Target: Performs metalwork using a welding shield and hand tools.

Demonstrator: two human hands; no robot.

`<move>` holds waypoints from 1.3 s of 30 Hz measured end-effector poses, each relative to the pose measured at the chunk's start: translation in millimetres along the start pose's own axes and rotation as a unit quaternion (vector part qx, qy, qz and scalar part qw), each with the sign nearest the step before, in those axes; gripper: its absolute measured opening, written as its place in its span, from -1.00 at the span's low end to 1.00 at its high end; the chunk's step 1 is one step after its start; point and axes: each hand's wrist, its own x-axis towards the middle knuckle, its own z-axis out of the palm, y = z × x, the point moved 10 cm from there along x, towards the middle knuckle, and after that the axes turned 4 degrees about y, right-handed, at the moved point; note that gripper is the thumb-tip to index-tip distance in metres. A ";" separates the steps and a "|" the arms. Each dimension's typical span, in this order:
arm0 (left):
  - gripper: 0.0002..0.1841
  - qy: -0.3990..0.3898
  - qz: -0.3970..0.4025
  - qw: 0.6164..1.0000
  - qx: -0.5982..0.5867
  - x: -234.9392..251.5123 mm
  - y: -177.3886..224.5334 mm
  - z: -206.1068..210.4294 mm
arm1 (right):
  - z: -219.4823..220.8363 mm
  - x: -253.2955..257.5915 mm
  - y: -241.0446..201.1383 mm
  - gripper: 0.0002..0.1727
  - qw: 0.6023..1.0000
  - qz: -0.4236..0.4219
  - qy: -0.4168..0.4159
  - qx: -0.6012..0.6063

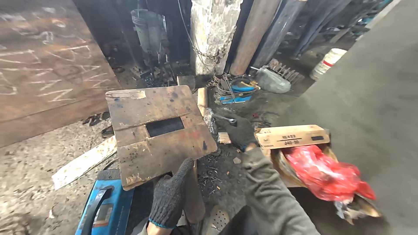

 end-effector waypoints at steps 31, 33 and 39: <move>-0.65 0.011 0.019 0.998 -0.052 0.5 5.7 2.7 | -4.3 -19.5 -1.9 -0.56 1.000 0.001 0.002 0.007; -0.64 0.006 0.018 0.999 -0.050 0.8 4.2 4.8 | 10.7 -8.8 15.2 -0.56 1.000 0.017 -0.004 0.025; -0.70 -0.001 -0.030 0.999 -0.037 -10.5 17.6 0.8 | -11.0 -12.2 -0.9 -0.64 0.999 -0.008 0.040 0.015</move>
